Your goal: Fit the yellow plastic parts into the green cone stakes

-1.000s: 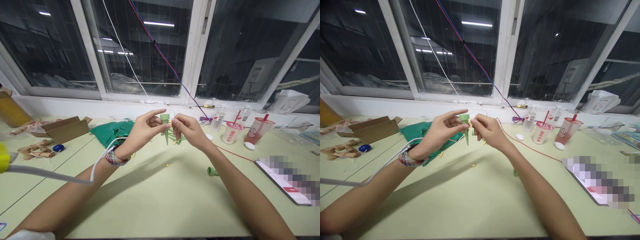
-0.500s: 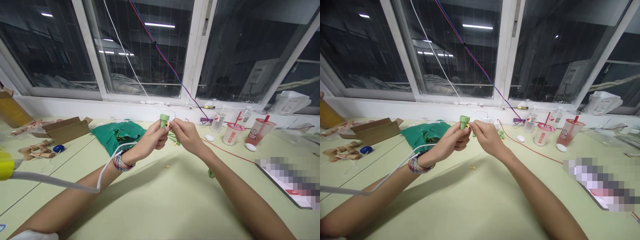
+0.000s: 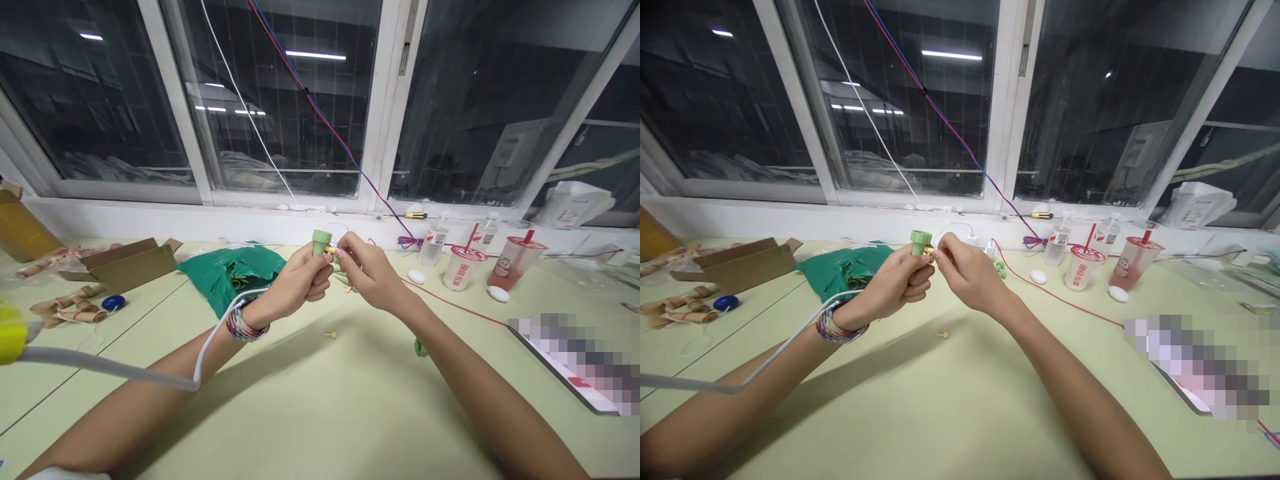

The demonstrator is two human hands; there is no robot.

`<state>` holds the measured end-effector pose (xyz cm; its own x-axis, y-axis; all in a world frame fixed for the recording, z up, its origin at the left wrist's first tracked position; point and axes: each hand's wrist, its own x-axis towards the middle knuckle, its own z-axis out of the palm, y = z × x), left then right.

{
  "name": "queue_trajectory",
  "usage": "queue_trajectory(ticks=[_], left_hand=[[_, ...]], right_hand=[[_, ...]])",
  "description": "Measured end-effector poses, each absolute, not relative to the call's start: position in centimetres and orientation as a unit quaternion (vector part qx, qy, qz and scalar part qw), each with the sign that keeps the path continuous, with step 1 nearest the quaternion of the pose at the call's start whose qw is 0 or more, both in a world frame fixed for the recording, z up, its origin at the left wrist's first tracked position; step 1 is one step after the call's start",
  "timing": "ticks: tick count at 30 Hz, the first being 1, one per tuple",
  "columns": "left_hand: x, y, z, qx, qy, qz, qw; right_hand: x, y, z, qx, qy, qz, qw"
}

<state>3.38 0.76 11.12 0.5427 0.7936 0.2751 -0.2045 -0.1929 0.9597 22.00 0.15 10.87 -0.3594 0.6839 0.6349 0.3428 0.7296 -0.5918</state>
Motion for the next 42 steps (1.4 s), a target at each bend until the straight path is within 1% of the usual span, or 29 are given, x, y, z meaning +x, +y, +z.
queue_trajectory(ticks=[2, 3, 6, 8, 9, 10, 13, 14, 15, 16, 17, 18, 20, 21, 22, 23, 24, 26, 28, 29, 30, 32, 34, 36, 37, 38, 39, 40, 42], left_hand=[[3.3, 0.9, 10.9, 0.643, 0.221, 0.409, 0.608], [3.3, 1.0, 10.8, 0.643, 0.218, 0.408, 0.61], [3.3, 1.0, 10.5, 0.646, 0.206, 0.416, 0.605], [3.3, 0.9, 10.6, 0.647, 0.2, 0.415, 0.608], [3.2, 0.9, 10.7, 0.645, 0.2, 0.412, 0.612], [3.2, 0.8, 10.9, 0.642, 0.201, 0.408, 0.617], [3.1, 0.6, 11.4, 0.631, 0.208, 0.399, 0.632], [3.1, 0.6, 11.4, 0.629, 0.209, 0.396, 0.635], [3.0, 0.6, 11.4, 0.63, 0.209, 0.393, 0.637], [3.0, 0.7, 11.3, 0.635, 0.207, 0.39, 0.634], [2.9, 0.8, 11.1, 0.644, 0.206, 0.39, 0.625], [2.9, 0.8, 10.9, 0.656, 0.205, 0.395, 0.61], [2.7, 1.0, 10.6, 0.685, 0.204, 0.41, 0.566], [2.7, 1.0, 10.5, 0.696, 0.205, 0.417, 0.548], [2.6, 1.0, 10.5, 0.7, 0.205, 0.42, 0.541], [2.5, 1.0, 10.7, 0.695, 0.206, 0.415, 0.55], [2.4, 1.0, 10.9, 0.682, 0.209, 0.404, 0.573], [2.2, 1.1, 11.4, 0.64, 0.216, 0.362, 0.642], [2.0, 1.2, 11.9, 0.601, 0.221, 0.316, 0.7], [2.0, 1.2, 12.0, 0.59, 0.222, 0.303, 0.715], [2.0, 1.3, 12.0, 0.587, 0.222, 0.298, 0.72], [2.1, 1.3, 11.8, 0.602, 0.224, 0.313, 0.7], [2.2, 1.2, 11.5, 0.643, 0.227, 0.348, 0.643], [2.3, 1.1, 11.3, 0.69, 0.23, 0.382, 0.57], [2.4, 1.0, 11.3, 0.705, 0.23, 0.392, 0.545], [2.4, 0.9, 11.4, 0.711, 0.229, 0.393, 0.535], [2.3, 0.8, 11.5, 0.706, 0.23, 0.388, 0.545], [2.3, 0.7, 11.8, 0.69, 0.231, 0.378, 0.572], [2.1, 0.7, 12.4, 0.639, 0.232, 0.347, 0.647]], right_hand=[[21.8, 0.3, 10.7, -0.314, -0.805, 0.188, 0.467], [21.5, 0.3, 10.5, -0.307, -0.794, 0.22, 0.477], [20.7, 0.4, 10.3, -0.279, -0.721, 0.393, 0.498], [20.4, 0.3, 10.3, -0.274, -0.69, 0.461, 0.487], [20.3, 0.2, 10.4, -0.282, -0.696, 0.448, 0.485], [20.4, 0.0, 10.5, -0.295, -0.715, 0.4, 0.491], [20.6, -0.1, 10.4, -0.328, -0.775, 0.164, 0.515], [20.7, 0.0, 10.3, -0.329, -0.784, 0.111, 0.514], [20.7, 0.1, 10.2, -0.327, -0.788, 0.097, 0.513], [20.7, 0.2, 10.1, -0.323, -0.784, 0.126, 0.516], [20.6, 0.3, 10.1, -0.315, -0.772, 0.193, 0.518], [20.4, 0.3, 10.1, -0.305, -0.751, 0.284, 0.512], [20.3, 0.3, 10.3, -0.284, -0.694, 0.464, 0.472], [20.2, 0.3, 10.5, -0.279, -0.674, 0.519, 0.446], [20.3, 0.2, 10.6, -0.284, -0.669, 0.536, 0.429], [20.3, 0.2, 10.7, -0.299, -0.683, 0.509, 0.43], [20.5, 0.2, 10.7, -0.322, -0.709, 0.439, 0.448], [20.7, 0.3, 10.5, -0.361, -0.765, 0.214, 0.489], [20.8, 0.6, 10.0, -0.362, -0.796, 0.009, 0.486], [20.8, 0.7, 9.7, -0.356, -0.803, -0.044, 0.476], [20.7, 0.8, 9.4, -0.351, -0.806, -0.059, 0.472], [20.3, 0.9, 9.1, -0.35, -0.796, 0.006, 0.494], [20.0, 0.7, 9.3, -0.347, -0.761, 0.163, 0.524], [19.9, 0.4, 9.9, -0.325, -0.721, 0.359, 0.496], [19.9, 0.3, 10.3, -0.313, -0.706, 0.437, 0.461], [20.1, 0.1, 10.7, -0.306, -0.699, 0.481, 0.432], [20.3, 0.0, 11.0, -0.309, -0.704, 0.482, 0.42], [20.5, -0.1, 11.3, -0.323, -0.719, 0.439, 0.431], [21.0, -0.2, 11.5, -0.357, -0.763, 0.255, 0.474]])
